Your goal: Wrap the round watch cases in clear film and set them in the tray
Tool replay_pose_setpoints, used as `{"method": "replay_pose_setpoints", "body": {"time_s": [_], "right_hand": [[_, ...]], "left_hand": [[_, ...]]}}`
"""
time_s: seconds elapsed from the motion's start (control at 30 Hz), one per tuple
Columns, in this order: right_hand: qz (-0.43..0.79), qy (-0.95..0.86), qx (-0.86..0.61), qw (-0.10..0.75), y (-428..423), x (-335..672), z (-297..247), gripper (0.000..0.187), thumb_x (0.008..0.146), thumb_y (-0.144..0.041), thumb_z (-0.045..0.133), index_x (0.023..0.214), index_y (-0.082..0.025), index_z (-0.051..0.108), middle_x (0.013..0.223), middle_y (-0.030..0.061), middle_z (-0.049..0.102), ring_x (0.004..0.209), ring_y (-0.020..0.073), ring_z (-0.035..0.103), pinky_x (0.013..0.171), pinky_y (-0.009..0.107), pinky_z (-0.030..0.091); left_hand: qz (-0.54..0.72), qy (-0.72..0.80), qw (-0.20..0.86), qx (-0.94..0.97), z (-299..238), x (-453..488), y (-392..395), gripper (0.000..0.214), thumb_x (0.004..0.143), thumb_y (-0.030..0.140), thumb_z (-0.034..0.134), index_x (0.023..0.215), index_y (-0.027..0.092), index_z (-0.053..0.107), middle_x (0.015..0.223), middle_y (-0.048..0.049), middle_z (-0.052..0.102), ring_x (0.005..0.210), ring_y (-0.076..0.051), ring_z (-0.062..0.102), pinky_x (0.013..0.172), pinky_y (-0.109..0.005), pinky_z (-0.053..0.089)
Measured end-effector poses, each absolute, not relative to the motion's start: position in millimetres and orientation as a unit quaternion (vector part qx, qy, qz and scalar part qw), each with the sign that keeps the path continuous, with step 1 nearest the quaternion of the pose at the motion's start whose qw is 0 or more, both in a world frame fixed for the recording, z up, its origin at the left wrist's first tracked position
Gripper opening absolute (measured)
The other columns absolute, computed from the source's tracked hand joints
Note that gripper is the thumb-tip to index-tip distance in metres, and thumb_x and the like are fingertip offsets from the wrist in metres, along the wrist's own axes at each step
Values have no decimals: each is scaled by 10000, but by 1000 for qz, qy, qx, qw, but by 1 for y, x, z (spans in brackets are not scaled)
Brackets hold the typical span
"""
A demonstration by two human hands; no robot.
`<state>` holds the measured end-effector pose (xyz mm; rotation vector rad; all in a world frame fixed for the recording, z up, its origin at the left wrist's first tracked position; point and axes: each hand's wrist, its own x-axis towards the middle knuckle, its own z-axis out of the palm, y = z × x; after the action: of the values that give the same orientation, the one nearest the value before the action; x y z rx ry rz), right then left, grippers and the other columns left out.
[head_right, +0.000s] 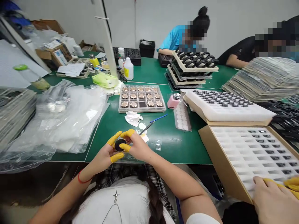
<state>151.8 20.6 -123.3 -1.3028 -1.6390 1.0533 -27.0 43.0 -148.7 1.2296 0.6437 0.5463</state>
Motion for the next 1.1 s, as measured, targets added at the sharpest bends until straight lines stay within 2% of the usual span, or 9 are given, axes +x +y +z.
{"method": "replay_pose_setpoints", "body": {"time_s": [0.1, 0.23, 0.3, 0.53, 0.63, 0.77, 0.9, 1.0, 1.1], "right_hand": [[381, -695, -498, 352, 19, 142, -123, 252, 795, -146, 595, 1032, -233, 598, 1014, 48, 514, 844, 144, 515, 748, 321, 476], [262, -790, -451, 322, 20, 134, -126, 139, 861, -177, 529, 785, -216, 639, 873, 43, 589, 847, 170, 511, 780, 346, 423], [256, -769, -479, 337, 29, 138, -134, 134, 877, -207, 511, 806, -211, 625, 798, 25, 611, 748, 153, 521, 726, 317, 426], [97, -743, -643, 159, 80, 164, -172, 242, 792, -158, 585, 1029, -184, 632, 927, 98, 641, 871, 242, 548, 736, 350, 415], [31, -725, -663, 183, 105, 175, -176, 263, 825, -195, 558, 1079, -171, 624, 1083, 134, 602, 965, 265, 514, 789, 377, 406], [36, -714, -678, 168, 131, 190, -171, 140, 815, -175, 560, 889, -138, 673, 867, 136, 634, 876, 275, 519, 752, 399, 401], [25, -706, -660, 255, 114, 187, -145, 115, 843, -236, 548, 861, -195, 654, 996, 100, 625, 953, 270, 508, 822, 432, 398], [79, -749, -549, 364, 77, 159, -125, 54, 830, -250, 579, 813, -235, 627, 1010, 54, 615, 957, 230, 517, 852, 418, 403], [143, -830, -415, 344, 48, 126, -126, 80, 852, -216, 559, 834, -245, 631, 964, 29, 622, 877, 181, 516, 818, 373, 399]], "left_hand": [[252, 305, 727, 561, -155, -30, 40, 926, 788, 256, 651, 1465, 283, 19, 1120, -83, 633, 954, -215, 634, 841, -368, 516], [258, 316, 724, 557, -159, -39, 40, 754, 761, 267, 674, 1407, 241, 286, 1140, -95, 610, 975, -225, 617, 845, -364, 509], [250, 339, 729, 540, -157, -47, 38, 621, 746, 273, 687, 1304, 207, 422, 1132, -93, 604, 986, -228, 620, 884, -375, 493], [198, 349, 769, 498, -141, -73, 26, 557, 741, 249, 703, 1216, 234, 413, 934, -22, 642, 926, -186, 657, 890, -345, 489], [205, 342, 770, 498, -139, -73, 26, 512, 754, 238, 692, 1178, 242, 406, 927, -18, 645, 916, -176, 661, 871, -326, 492], [246, 361, 759, 483, -138, -65, 33, 475, 749, 238, 692, 1134, 229, 413, 936, -29, 648, 903, -186, 666, 853, -331, 493], [274, 377, 750, 470, -140, -60, 44, 492, 736, 239, 702, 1126, 218, 404, 905, -32, 672, 893, -195, 675, 846, -335, 493], [280, 384, 740, 475, -142, -59, 49, 508, 734, 260, 704, 1144, 216, 407, 892, -29, 670, 867, -195, 679, 796, -311, 503], [276, 376, 698, 543, -143, -56, 52, 510, 721, 250, 710, 1155, 201, 446, 987, -62, 656, 918, -216, 654, 783, -305, 504]]}}
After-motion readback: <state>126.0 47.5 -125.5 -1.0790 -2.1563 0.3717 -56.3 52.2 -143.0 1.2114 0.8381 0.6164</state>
